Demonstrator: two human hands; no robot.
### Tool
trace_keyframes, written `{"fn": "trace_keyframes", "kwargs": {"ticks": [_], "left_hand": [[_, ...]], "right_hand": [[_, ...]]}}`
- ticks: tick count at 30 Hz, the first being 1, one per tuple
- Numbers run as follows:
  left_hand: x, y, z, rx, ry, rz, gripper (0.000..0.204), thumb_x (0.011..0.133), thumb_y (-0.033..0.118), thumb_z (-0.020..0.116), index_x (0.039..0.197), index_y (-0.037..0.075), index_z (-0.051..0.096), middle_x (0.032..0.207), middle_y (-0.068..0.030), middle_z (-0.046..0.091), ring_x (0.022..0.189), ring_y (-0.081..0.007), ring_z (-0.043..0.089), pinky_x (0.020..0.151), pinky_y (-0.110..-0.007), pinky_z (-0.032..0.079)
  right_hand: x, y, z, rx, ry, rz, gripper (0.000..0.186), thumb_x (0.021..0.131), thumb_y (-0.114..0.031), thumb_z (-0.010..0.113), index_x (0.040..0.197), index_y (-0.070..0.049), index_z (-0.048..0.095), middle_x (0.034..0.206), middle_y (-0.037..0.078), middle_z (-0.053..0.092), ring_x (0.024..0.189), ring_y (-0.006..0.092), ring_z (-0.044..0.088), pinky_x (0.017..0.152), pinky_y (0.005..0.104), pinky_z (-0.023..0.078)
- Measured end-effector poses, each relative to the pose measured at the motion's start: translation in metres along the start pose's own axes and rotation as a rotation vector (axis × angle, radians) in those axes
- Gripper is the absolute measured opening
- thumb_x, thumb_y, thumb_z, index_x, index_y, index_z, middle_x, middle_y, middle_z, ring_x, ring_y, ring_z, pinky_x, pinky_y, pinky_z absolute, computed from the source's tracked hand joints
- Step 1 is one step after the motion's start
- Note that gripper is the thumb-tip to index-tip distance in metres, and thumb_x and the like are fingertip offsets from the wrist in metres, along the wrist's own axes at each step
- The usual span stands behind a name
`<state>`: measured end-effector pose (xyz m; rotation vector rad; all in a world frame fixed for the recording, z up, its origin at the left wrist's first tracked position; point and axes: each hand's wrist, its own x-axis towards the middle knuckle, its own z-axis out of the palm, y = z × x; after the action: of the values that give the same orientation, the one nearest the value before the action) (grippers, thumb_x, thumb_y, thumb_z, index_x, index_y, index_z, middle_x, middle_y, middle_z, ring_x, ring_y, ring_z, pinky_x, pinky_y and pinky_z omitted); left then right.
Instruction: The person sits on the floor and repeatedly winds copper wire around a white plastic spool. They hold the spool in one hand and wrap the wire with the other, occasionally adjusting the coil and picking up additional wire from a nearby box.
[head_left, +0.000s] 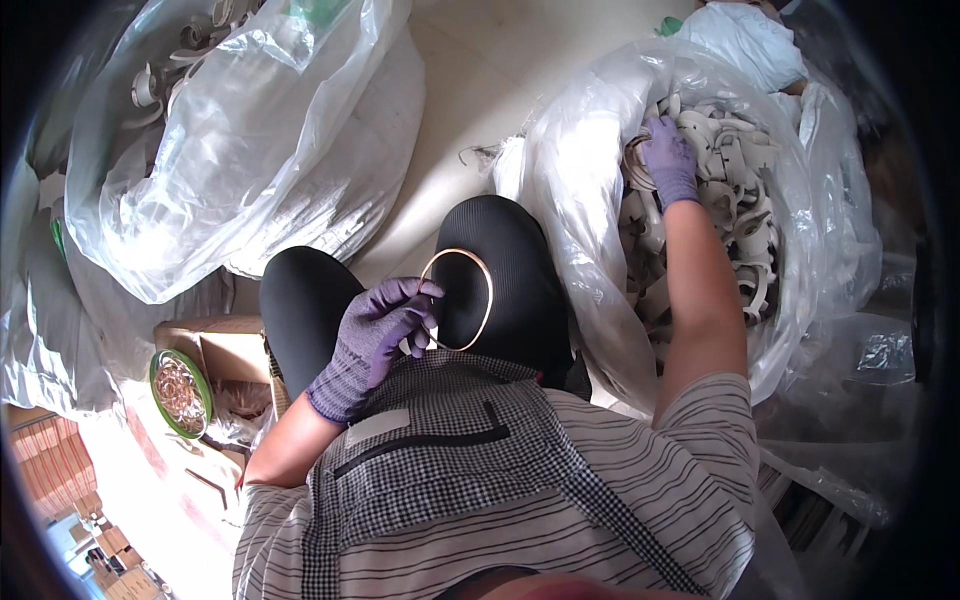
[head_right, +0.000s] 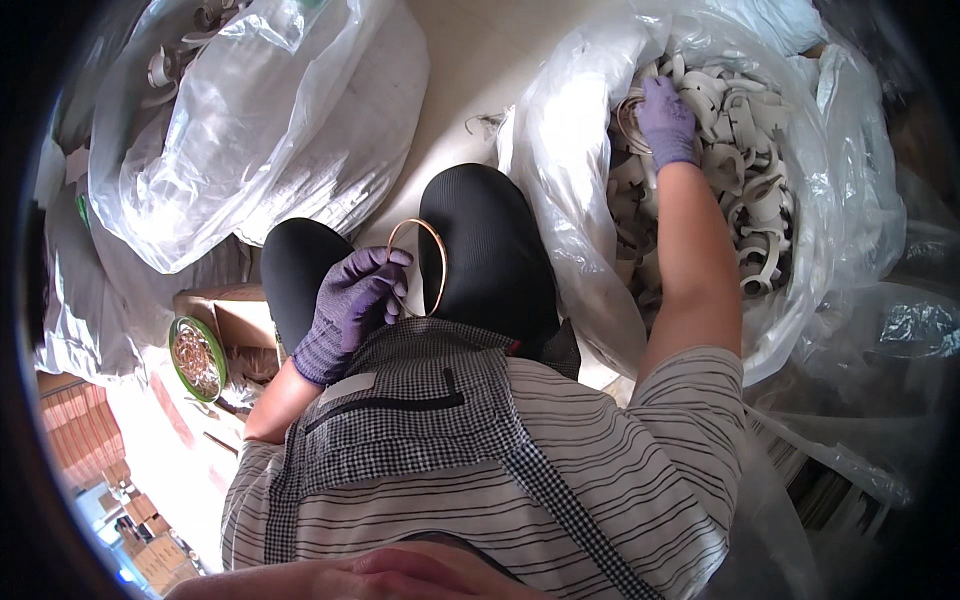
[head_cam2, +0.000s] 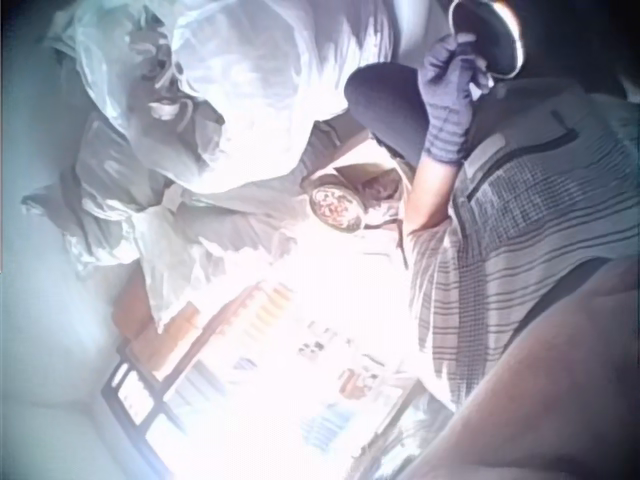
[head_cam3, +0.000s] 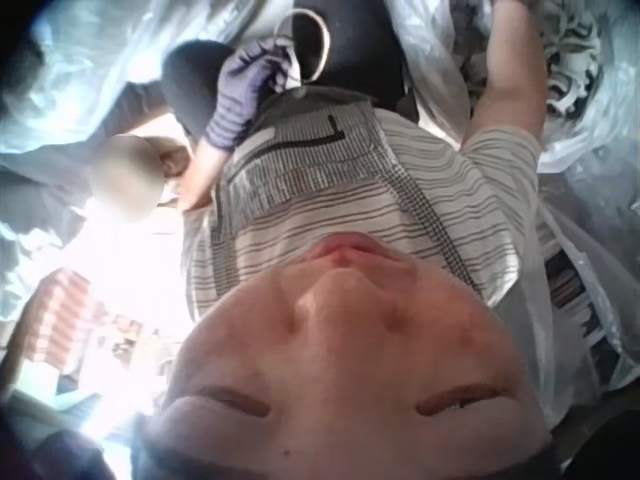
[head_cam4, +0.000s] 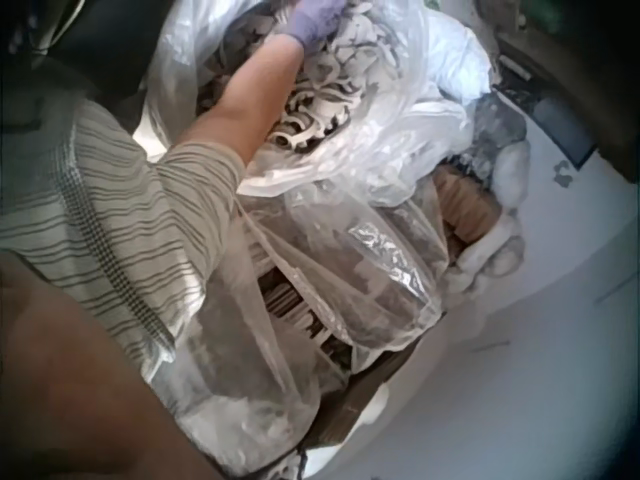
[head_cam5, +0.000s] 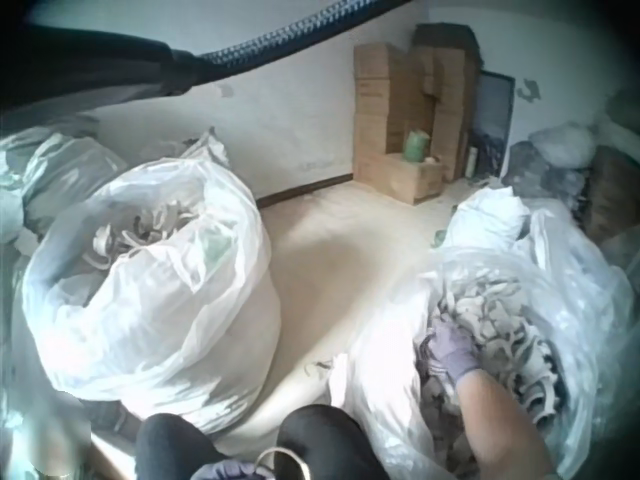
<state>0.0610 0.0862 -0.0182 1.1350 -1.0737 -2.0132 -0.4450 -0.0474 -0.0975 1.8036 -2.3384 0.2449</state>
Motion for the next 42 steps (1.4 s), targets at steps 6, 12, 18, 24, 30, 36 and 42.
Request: {"fn": "trace_keyframes", "kwargs": {"ticks": [6, 12, 18, 24, 30, 36, 42], "left_hand": [[-0.003, 0.0, -0.007, 0.008, -0.005, -0.002, 0.026, 0.098, -0.001, 0.052, 0.122, -0.003, 0.063, 0.087, -0.0057, 0.066, 0.065, -0.0082, 0.06, 0.059, -0.02, 0.05], [0.003, -0.001, 0.005, 0.022, -0.029, 0.004, 0.025, 0.099, 0.0, 0.052, 0.12, -0.003, 0.064, 0.087, -0.0057, 0.065, 0.066, -0.0079, 0.061, 0.06, -0.02, 0.051], [-0.005, 0.004, 0.009, 0.006, -0.13, 0.061, 0.026, 0.096, -0.002, 0.053, 0.119, -0.002, 0.065, 0.087, -0.0056, 0.067, 0.063, -0.0093, 0.063, 0.058, -0.02, 0.052], [-0.013, 0.002, 0.003, -0.049, -0.138, 0.096, 0.024, 0.099, 0.0, 0.052, 0.118, -0.001, 0.066, 0.084, -0.0048, 0.067, 0.064, -0.009, 0.063, 0.061, -0.021, 0.053], [-0.024, 0.009, 0.001, -0.063, -0.146, 0.145, 0.022, 0.101, 0.004, 0.056, 0.12, -0.001, 0.065, 0.088, -0.0052, 0.066, 0.065, -0.0074, 0.061, 0.062, -0.021, 0.052], [-0.032, 0.014, -0.001, -0.022, -0.169, 0.242, 0.024, 0.099, 0.001, 0.055, 0.12, -0.003, 0.065, 0.086, -0.0068, 0.066, 0.066, -0.0091, 0.061, 0.062, -0.022, 0.052], [-0.034, 0.015, -0.006, -0.086, -0.182, 0.321, 0.023, 0.099, 0.002, 0.054, 0.119, -0.004, 0.065, 0.084, -0.0072, 0.065, 0.065, -0.0109, 0.061, 0.062, -0.023, 0.052]], "right_hand": [[-0.044, 0.064, -0.031, 0.025, 0.264, -0.028, 0.027, 0.085, -0.014, 0.069, 0.11, -0.007, 0.062, 0.105, 0.015, 0.066, 0.096, 0.0376, 0.066, 0.08, 0.046, 0.054], [-0.084, 0.076, -0.07, 0.167, 0.46, 0.189, 0.029, 0.083, -0.015, 0.07, 0.11, -0.006, 0.064, 0.101, 0.016, 0.068, 0.092, 0.0354, 0.067, 0.082, 0.0447, 0.054], [-0.063, 0.086, -0.144, -0.081, 0.874, -0.034, 0.033, 0.079, -0.014, 0.071, 0.112, -0.01, 0.068, 0.099, 0.013, 0.069, 0.088, 0.0345, 0.068, 0.078, 0.0422, 0.055], [-0.05, 0.137, -0.179, -0.013, 0.952, 0.048, 0.036, 0.084, -0.008, 0.07, 0.12, -0.006, 0.068, 0.109, 0.012, 0.071, 0.096, 0.0296, 0.069, 0.087, 0.0386, 0.055], [-0.031, 0.06, -0.226, 0.15, 0.697, 0.158, 0.058, 0.089, -0.012, 0.061, 0.146, -0.01, 0.051, 0.129, 0.018, 0.066, 0.111, 0.0331, 0.067, 0.093, 0.0397, 0.051], [-0.029, 0.03, -0.234, 0.279, 0.502, 0.069, 0.056, 0.091, -0.007, 0.056, 0.147, -0.009, 0.051, 0.132, 0.018, 0.064, 0.112, 0.0285, 0.066, 0.094, 0.0375, 0.05], [-0.058, -0.093, -0.215, 0.632, -0.108, -0.39, 0.037, 0.085, 0.0, 0.055, 0.12, 0.0, 0.067, 0.097, 0.011, 0.07, 0.086, 0.0206, 0.066, 0.08, 0.033, 0.052]]}}
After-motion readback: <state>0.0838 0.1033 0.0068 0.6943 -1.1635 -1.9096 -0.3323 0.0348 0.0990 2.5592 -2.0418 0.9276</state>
